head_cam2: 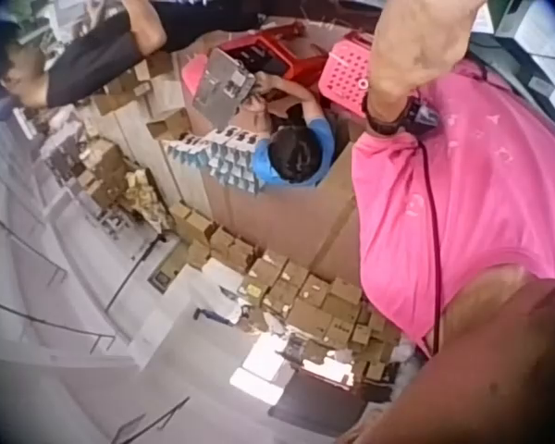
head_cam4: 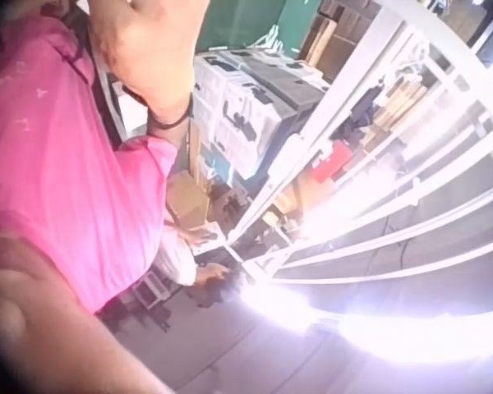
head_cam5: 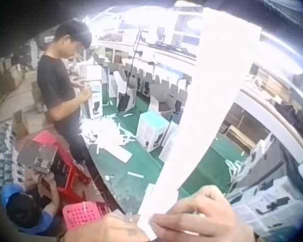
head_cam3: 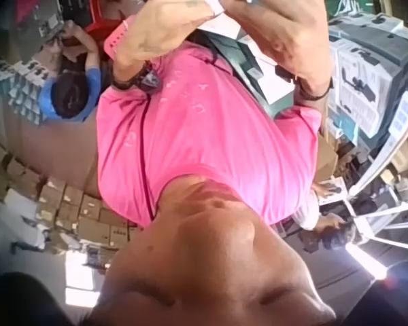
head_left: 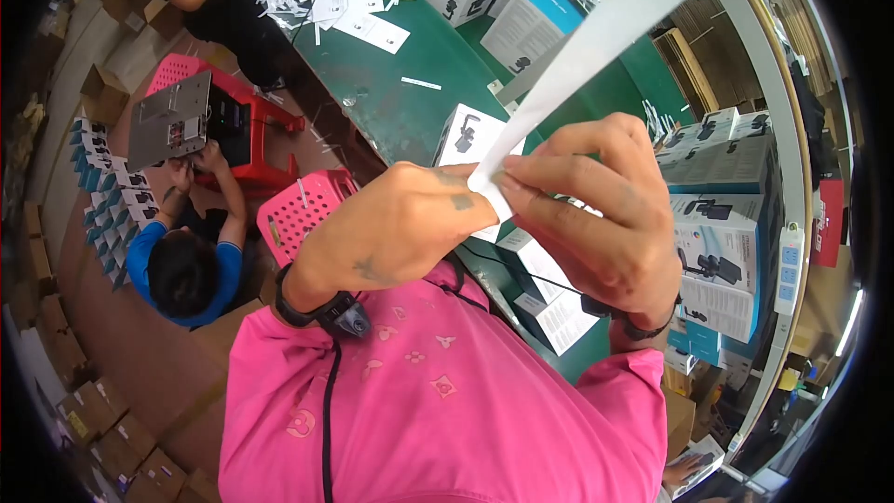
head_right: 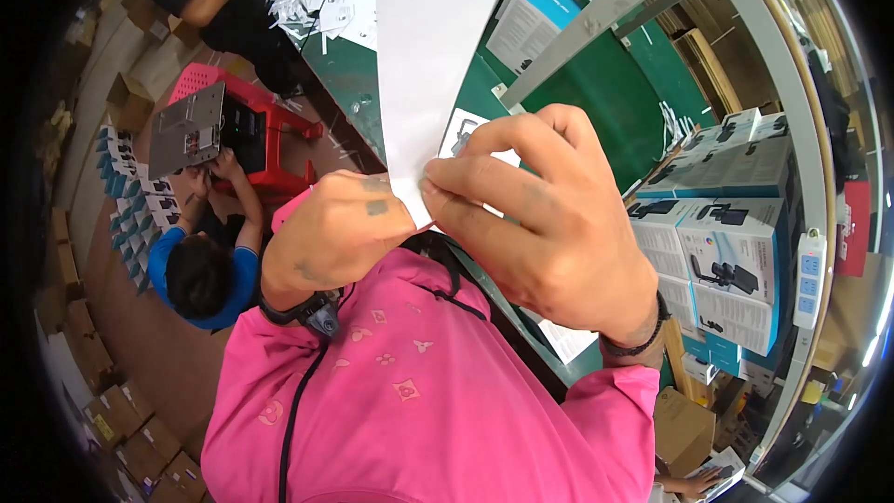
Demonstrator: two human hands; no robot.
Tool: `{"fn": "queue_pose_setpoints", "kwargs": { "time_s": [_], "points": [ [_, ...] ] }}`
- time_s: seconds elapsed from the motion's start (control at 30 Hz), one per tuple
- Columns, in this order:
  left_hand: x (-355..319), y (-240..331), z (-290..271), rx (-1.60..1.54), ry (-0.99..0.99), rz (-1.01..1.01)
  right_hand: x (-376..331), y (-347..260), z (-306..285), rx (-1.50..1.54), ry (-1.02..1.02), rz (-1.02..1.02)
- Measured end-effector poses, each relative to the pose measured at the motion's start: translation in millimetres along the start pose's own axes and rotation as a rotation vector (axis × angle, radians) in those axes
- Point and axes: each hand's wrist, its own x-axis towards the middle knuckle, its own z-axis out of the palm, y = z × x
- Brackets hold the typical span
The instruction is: Packing electronic components into boxes and sealing them with tape.
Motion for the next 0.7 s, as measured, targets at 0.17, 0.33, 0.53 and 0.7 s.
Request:
{"fn": "queue_pose_setpoints", "kwargs": {
  "time_s": [0.17,0.33,0.53,0.7],
  "points": [
    [1,1,-9,0.043,-0.092,0.019,6,7,0,0.152,0.005,0.050],
    [-7,-7,-7,-0.082,0.053,-0.161,-14,19,3,0.144,0.412,0.244],
    [-20,-22,-3,-0.441,0.162,-0.392,-33,45,46,-0.041,0.309,0.341],
    [-37,-31,5,-0.520,0.332,-0.588,-108,134,154,-0.103,0.043,0.616]
  ]
}}
